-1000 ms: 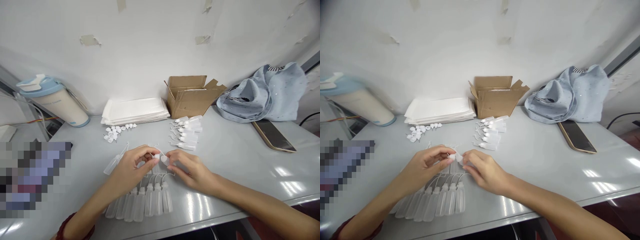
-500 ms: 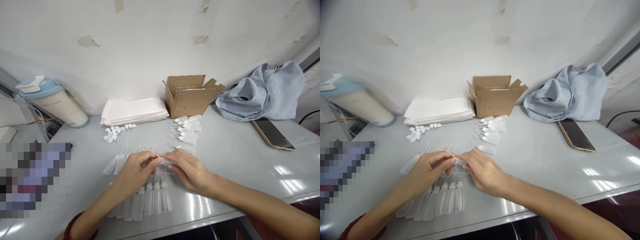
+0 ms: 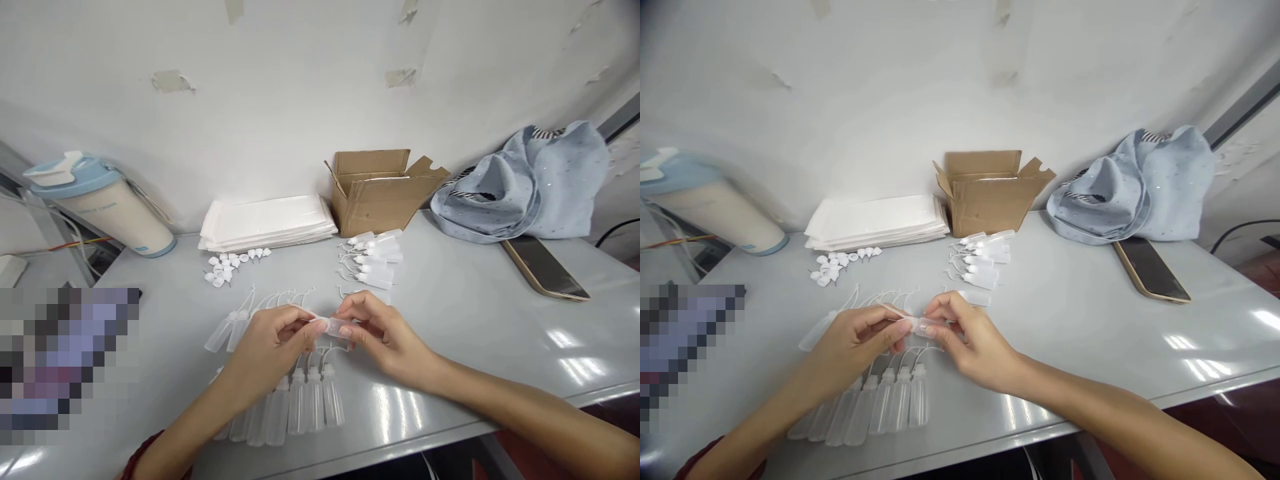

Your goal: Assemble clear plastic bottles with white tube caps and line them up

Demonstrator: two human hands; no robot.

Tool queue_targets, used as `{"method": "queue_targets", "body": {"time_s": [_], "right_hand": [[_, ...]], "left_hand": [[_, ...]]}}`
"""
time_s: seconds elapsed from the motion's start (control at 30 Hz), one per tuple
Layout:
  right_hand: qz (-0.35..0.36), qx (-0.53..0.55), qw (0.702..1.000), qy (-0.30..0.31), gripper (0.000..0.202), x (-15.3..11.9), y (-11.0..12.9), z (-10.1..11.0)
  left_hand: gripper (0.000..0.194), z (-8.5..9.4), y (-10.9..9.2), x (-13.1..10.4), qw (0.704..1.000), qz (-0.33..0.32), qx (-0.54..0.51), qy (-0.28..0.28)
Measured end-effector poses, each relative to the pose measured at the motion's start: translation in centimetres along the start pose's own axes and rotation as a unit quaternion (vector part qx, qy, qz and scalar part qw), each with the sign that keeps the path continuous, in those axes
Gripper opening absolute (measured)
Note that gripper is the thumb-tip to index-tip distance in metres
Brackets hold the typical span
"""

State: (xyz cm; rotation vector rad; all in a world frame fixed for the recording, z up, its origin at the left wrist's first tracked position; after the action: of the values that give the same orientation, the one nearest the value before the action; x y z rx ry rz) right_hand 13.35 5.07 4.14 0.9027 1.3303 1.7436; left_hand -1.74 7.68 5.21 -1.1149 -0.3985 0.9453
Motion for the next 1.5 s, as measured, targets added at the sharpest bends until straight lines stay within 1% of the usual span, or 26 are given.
{"method": "queue_targets", "body": {"time_s": [0.03, 0.07, 0.1, 0.2, 0.27, 0.3, 0.37, 0.43, 0.5, 0.53, 0.6, 0.67, 0.73, 0.8, 0.87, 0.93, 1.03, 1.1, 1.17, 1.23, 1.37, 1.43, 1.5], "right_hand": [[0.0, -0.001, 1.0, 0.001, 0.008, 0.0, 0.0, 0.0], [-0.006, 0.014, 1.0, 0.006, 0.008, 0.0, 0.0, 0.0], [-0.017, 0.045, 0.999, 0.013, 0.009, 0.0, -0.2, 0.0], [-0.058, 0.173, 0.982, 0.049, 0.02, 0.3, -0.9, -0.1], [-0.076, 0.233, 0.966, 0.08, 0.027, 0.6, -1.2, -0.2], [-0.08, 0.25, 0.961, 0.093, 0.029, 0.6, -1.3, -0.2], [-0.084, 0.249, 0.959, 0.104, 0.028, 0.7, -1.3, -0.2], [-0.082, 0.185, 0.976, 0.081, 0.026, 0.7, -1.1, 0.2], [-0.053, 0.042, 0.997, 0.038, 0.022, 0.5, -0.3, 0.9], [-0.024, -0.041, 0.999, 0.018, 0.019, 0.4, 0.3, 1.2], [0.049, -0.178, 0.983, -0.009, 0.015, 0.1, 1.6, 1.4], [0.111, -0.245, 0.963, -0.024, 0.015, -0.2, 2.4, 1.3], [0.159, -0.275, 0.947, -0.038, 0.016, -0.4, 2.7, 1.2], [0.196, -0.296, 0.934, -0.049, 0.018, -0.7, 2.8, 1.0], [0.211, -0.307, 0.926, -0.051, 0.018, -0.8, 2.8, 0.9], [0.204, -0.302, 0.93, -0.046, 0.017, -0.9, 2.8, 0.9], [0.15, -0.262, 0.953, -0.023, 0.015, -0.7, 2.6, 1.1], [0.106, -0.23, 0.967, -0.003, 0.014, -0.5, 2.3, 1.1], [0.091, -0.22, 0.971, -0.001, 0.012, -0.4, 2.2, 1.2], [0.123, -0.238, 0.963, -0.024, 0.011, -0.5, 2.5, 1.2], [0.223, -0.301, 0.925, -0.063, 0.019, -1.2, 3.1, 0.9], [0.247, -0.325, 0.91, -0.075, 0.021, -1.5, 3.3, 0.7], [0.261, -0.343, 0.898, -0.085, 0.022, -1.7, 3.4, 0.6]], "left_hand": [[0.03, -0.1, 0.1, 0.0, 1.0, 0.008, 0.007, 0.009], [0.031, -0.2, 0.0, -0.1, 1.0, 0.002, 0.02, 0.013], [0.029, -0.3, -0.2, -0.1, 0.999, -0.019, 0.037, 0.012], [0.019, -0.2, -1.4, -0.5, 0.987, -0.123, 0.101, -0.014], [0.016, -0.2, -1.9, -0.7, 0.978, -0.166, 0.125, -0.023], [0.016, -0.2, -2.0, -0.8, 0.977, -0.169, 0.127, -0.019], [0.015, -0.2, -1.8, -0.7, 0.982, -0.151, 0.11, -0.004], [0.014, -0.1, -1.3, -0.6, 0.991, -0.114, 0.077, 0.005], [0.016, 0.1, -0.9, -0.5, 0.996, -0.072, 0.043, 0.0], [0.017, 0.2, -0.8, -0.5, 0.998, -0.057, 0.032, -0.004], [0.022, 0.2, -0.6, -0.5, 0.999, -0.036, 0.018, -0.008], [0.029, 0.2, -0.5, -0.4, 1.0, -0.018, 0.005, -0.001], [0.037, 0.0, -0.3, -0.4, 1.0, 0.008, -0.012, 0.009], [0.04, -0.1, -0.2, -0.3, 0.999, 0.025, -0.02, 0.021], [0.037, -0.3, -0.3, -0.4, 0.999, 0.01, -0.008, 0.032], [0.028, -0.4, -0.7, -0.4, 0.998, -0.038, 0.034, 0.022], [0.018, -0.3, -1.4, -0.8, 0.987, -0.122, 0.106, -0.021], [0.015, -0.4, -1.6, -0.9, 0.983, -0.142, 0.116, -0.03], [0.014, -0.3, -1.3, -0.8, 0.988, -0.121, 0.096, -0.02], [0.017, -0.3, -1.0, -0.6, 0.994, -0.085, 0.063, -0.002], [0.033, -0.6, -0.5, -0.2, 0.999, -0.021, 0.001, 0.049], [0.039, -0.9, -0.2, -0.2, 0.997, 0.005, -0.023, 0.079], [0.043, -1.3, -0.1, -0.4, 0.994, 0.014, -0.038, 0.101]]}}
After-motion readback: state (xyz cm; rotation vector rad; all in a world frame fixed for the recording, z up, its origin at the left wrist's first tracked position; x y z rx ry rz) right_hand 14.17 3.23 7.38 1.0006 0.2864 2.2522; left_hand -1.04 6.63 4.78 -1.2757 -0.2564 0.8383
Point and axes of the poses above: each hand's wrist, its own x-axis towards the middle knuckle, its own z-axis out of the back of the hand, y = z × x, the point moved 6 cm from there along x, towards the middle knuckle, and after that the axes turned 8 degrees about y, right-handed, at the moved point
